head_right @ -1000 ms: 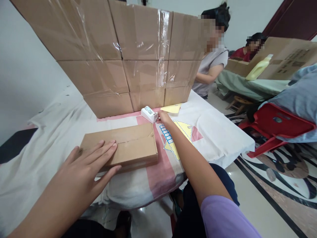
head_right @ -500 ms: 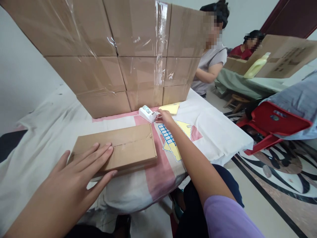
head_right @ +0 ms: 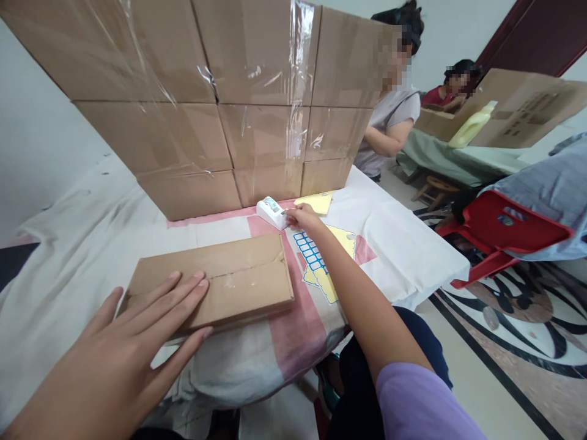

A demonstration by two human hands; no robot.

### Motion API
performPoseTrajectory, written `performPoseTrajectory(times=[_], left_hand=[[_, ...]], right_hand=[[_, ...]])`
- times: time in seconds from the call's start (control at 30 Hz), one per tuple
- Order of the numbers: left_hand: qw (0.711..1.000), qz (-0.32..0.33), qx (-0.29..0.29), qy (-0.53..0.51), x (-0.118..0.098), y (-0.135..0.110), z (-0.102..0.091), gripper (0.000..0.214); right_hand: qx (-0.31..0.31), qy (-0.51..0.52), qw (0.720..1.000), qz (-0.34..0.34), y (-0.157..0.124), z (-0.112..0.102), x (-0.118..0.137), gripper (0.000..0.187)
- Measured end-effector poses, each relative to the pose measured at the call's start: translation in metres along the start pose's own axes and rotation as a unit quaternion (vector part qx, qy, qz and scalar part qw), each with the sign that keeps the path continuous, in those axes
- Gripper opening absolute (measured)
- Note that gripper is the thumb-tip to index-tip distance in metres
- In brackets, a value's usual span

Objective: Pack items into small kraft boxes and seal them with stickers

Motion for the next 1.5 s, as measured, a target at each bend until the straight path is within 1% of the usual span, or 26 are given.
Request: performPoseTrajectory(times=[0.07,0.2,0.37,0.57,0.7,0.8,0.9,1.07,1.2,1.37,1.5], left_hand=[[1.0,-0.006,-0.006,-0.008,-0.002,0.001,-0.001,0.058],[0.999,-0.018,-0.024,-0.022,-0.004,0.001,-0.002,0.053],[0.999,-0.005,-0.03,-0.019,-0.001,-0.001,-0.001,0.055],[0.999,0.006,-0.05,-0.011,0.002,-0.002,0.001,0.056],[0.998,0.013,-0.054,-0.017,0.003,-0.004,0.003,0.059],[0.999,0.018,-0.048,-0.019,0.004,-0.005,0.006,0.062],[0.998,0.02,-0.051,-0.017,0.005,-0.005,0.006,0.062],[0.998,0.029,-0.056,-0.011,0.004,-0.005,0.005,0.061],[0.999,0.017,-0.047,-0.017,0.004,-0.007,0.007,0.063],[0.998,-0.003,-0.055,-0.024,0.004,-0.005,0.009,0.056],[0.998,-0.009,-0.058,-0.03,0.001,0.002,0.006,0.048]], right_hand=[[0.012,0.014,1.0,0.003,0.0,0.0,0.0,0.029],[0.048,0.044,0.998,0.006,-0.004,-0.001,0.001,0.025],[0.073,0.074,0.995,0.011,-0.006,-0.002,0.006,0.026],[0.095,0.091,0.99,0.057,-0.006,-0.005,0.01,0.023],[0.11,0.099,0.987,0.065,-0.006,-0.007,0.011,0.023],[0.109,0.096,0.988,0.05,-0.002,-0.008,0.006,0.024],[0.114,0.089,0.989,0.026,0.003,-0.008,-0.004,0.03],[0.15,0.092,0.984,-0.018,0.01,-0.009,-0.016,0.039],[0.181,0.101,0.977,-0.044,0.014,-0.012,-0.022,0.042],[0.2,0.108,0.972,-0.067,0.015,-0.015,-0.026,0.044],[0.203,0.107,0.97,-0.076,0.017,-0.014,-0.027,0.047]])
Point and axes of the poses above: each hand's wrist, its own y-axis towards the middle knuckle, its own z-axis out of the palm, x = y × z, the point moved 2 cm from there along y, towards the middle knuckle
